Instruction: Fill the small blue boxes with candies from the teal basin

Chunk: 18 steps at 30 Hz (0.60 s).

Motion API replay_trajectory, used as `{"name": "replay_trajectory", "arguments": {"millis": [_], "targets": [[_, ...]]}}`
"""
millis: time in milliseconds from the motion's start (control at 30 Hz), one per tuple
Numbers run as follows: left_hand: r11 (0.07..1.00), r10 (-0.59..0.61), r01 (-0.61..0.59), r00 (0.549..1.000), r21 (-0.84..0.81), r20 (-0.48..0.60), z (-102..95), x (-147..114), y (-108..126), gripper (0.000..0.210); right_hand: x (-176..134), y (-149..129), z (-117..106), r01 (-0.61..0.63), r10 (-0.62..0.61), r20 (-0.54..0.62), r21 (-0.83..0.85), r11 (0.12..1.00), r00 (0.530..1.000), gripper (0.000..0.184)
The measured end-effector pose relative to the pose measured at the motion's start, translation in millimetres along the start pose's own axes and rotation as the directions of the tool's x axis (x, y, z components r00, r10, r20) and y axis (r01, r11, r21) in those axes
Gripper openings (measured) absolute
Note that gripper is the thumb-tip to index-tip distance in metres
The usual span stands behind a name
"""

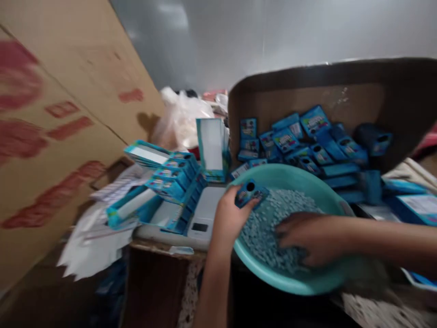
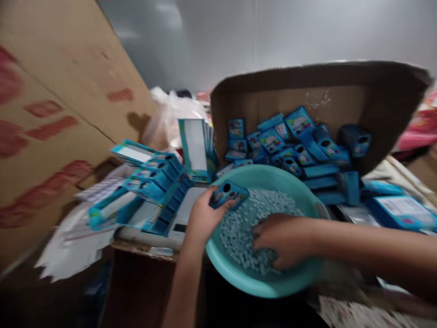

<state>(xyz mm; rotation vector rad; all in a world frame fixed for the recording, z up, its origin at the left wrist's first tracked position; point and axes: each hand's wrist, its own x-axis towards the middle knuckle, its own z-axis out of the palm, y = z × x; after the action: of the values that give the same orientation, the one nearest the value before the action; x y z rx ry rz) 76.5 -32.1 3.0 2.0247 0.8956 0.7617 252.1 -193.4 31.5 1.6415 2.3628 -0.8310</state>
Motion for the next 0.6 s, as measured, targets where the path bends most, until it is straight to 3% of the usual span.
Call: {"name": "replay_trajectory", "arguments": {"millis": [133, 200, 400, 500, 600], "targets": [[0.99, 0.093, -0.088, 0.995, 0.108, -0.04, 2.0, 0.6, -0.1, 0.044, -4.0, 28.4, 11.7, -0.212, 0.212, -0.005, -0.029, 0.977, 0.977, 0.101], [0.99, 0.084, -0.077, 0.995, 0.121, -0.053, 2.7, -0.7, 1.1, 0.044, 3.7, 38.8, 23.3, -0.236, 0.236, -0.003, 0.007, 0.972, 0.972, 0.116], [0.997, 0.066, -0.069, 0.99, -0.027, -0.122, 1.0, -5.3, 5.3, 0.042, 52.2, 44.6, 57.5, -0.136, 0.144, -0.146, 0.063, 0.989, 0.979, 0.134], [0.999, -0.015, 0.007, 0.987, -0.049, -0.161, 1.1, -6.0, 3.0, 0.041, 78.5, 45.4, 66.1, -0.13, 0.153, -0.26, 0.103, 0.986, 0.953, 0.138], [1.0, -0.011, 0.008, 0.993, -0.026, -0.119, 1.9, -5.2, -1.2, 0.041, 100.9, 52.8, 73.0, -0.062, 0.115, -0.378, 0.151, 0.987, 0.919, 0.135]]}}
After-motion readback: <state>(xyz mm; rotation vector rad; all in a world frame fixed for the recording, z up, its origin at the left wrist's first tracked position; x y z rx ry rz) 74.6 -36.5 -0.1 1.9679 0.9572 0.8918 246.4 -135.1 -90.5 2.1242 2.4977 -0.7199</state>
